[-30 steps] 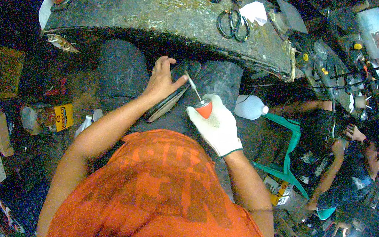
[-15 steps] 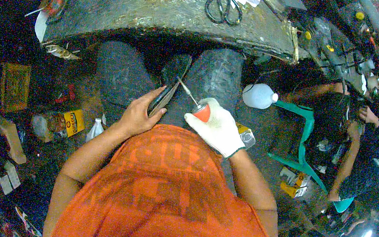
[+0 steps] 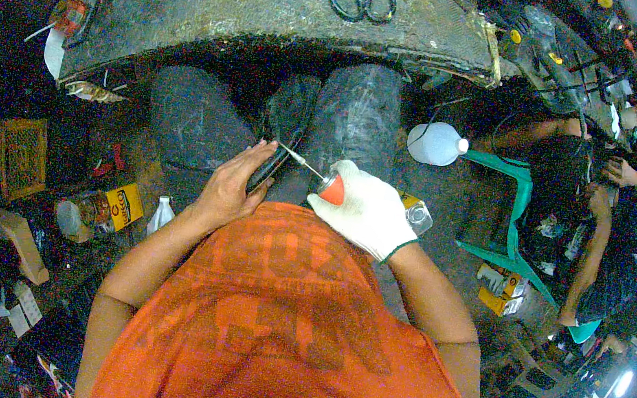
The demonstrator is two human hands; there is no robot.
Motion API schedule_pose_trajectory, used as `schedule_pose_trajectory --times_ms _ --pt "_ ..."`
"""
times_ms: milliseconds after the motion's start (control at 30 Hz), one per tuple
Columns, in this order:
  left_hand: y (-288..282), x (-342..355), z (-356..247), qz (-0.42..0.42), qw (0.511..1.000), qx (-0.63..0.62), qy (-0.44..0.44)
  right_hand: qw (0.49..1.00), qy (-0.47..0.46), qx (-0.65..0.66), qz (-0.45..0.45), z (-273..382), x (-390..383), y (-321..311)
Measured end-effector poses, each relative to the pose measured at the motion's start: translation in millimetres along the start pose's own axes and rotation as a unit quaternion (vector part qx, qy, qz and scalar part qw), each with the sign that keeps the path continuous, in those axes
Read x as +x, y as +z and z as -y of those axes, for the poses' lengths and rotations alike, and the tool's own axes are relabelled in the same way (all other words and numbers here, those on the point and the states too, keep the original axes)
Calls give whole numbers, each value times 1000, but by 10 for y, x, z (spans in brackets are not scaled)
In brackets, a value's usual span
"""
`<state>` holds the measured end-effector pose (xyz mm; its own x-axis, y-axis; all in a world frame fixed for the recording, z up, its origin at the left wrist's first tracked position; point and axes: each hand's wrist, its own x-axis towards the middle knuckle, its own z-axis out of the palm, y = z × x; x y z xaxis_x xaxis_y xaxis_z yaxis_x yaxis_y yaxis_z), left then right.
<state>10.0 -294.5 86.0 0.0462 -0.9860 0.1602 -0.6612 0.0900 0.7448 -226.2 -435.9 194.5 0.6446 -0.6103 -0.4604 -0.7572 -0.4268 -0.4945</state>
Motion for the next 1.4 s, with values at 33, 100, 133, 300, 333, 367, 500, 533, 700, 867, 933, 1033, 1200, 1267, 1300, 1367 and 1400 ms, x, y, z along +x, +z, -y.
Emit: schedule_pose_trajectory --times_ms 33,100,133,300,333,367,500,533,700,867,933,1033,1200,1267,1300,1367,1400 --pt "8 -2 3 0 1000 0 -1 1000 -5 -1 -1 4 -11 13" --pt "17 -2 11 -5 1000 -6 -1 1000 -23 -1 -8 4 -31 52" --pt "18 6 13 -9 1000 -11 -2 999 -38 1 -14 9 -32 80" --pt "-85 110 -57 -96 992 -44 -74 991 -62 96 -67 16 38 113" --pt "-88 149 -101 -129 985 -60 -95 985 -31 143 -88 10 54 91" --pt "-81 196 -147 -168 977 -73 -107 974 -14 194 -113 3 65 70" --pt "112 448 -296 -283 939 -167 -102 960 16 248 -129 -66 131 18" --pt "158 493 -298 -272 941 -171 -104 961 16 245 -124 -87 132 29" --pt "312 481 -232 -238 956 -134 -103 968 22 235 -85 -169 91 150" --pt "367 463 -176 -237 968 -84 -21 966 11 242 -91 -166 79 209" --pt "372 472 -178 -232 968 -89 -29 968 1 234 -95 -156 77 209" --pt "372 478 -187 -225 969 -98 -42 974 -10 205 -97 -149 69 210" --pt "393 475 -181 -217 970 -98 -47 981 -17 163 -99 -149 28 260" --pt "401 476 -171 -216 971 -90 -42 979 -36 168 -114 -149 10 284" --pt "403 476 -166 -219 972 -83 -35 977 -46 169 -122 -152 6 290" --pt "405 476 -158 -213 972 -93 -37 979 -37 164 -118 -168 14 283" --pt "406 476 -155 -214 971 -97 -32 980 -32 161 -116 -176 19 276"
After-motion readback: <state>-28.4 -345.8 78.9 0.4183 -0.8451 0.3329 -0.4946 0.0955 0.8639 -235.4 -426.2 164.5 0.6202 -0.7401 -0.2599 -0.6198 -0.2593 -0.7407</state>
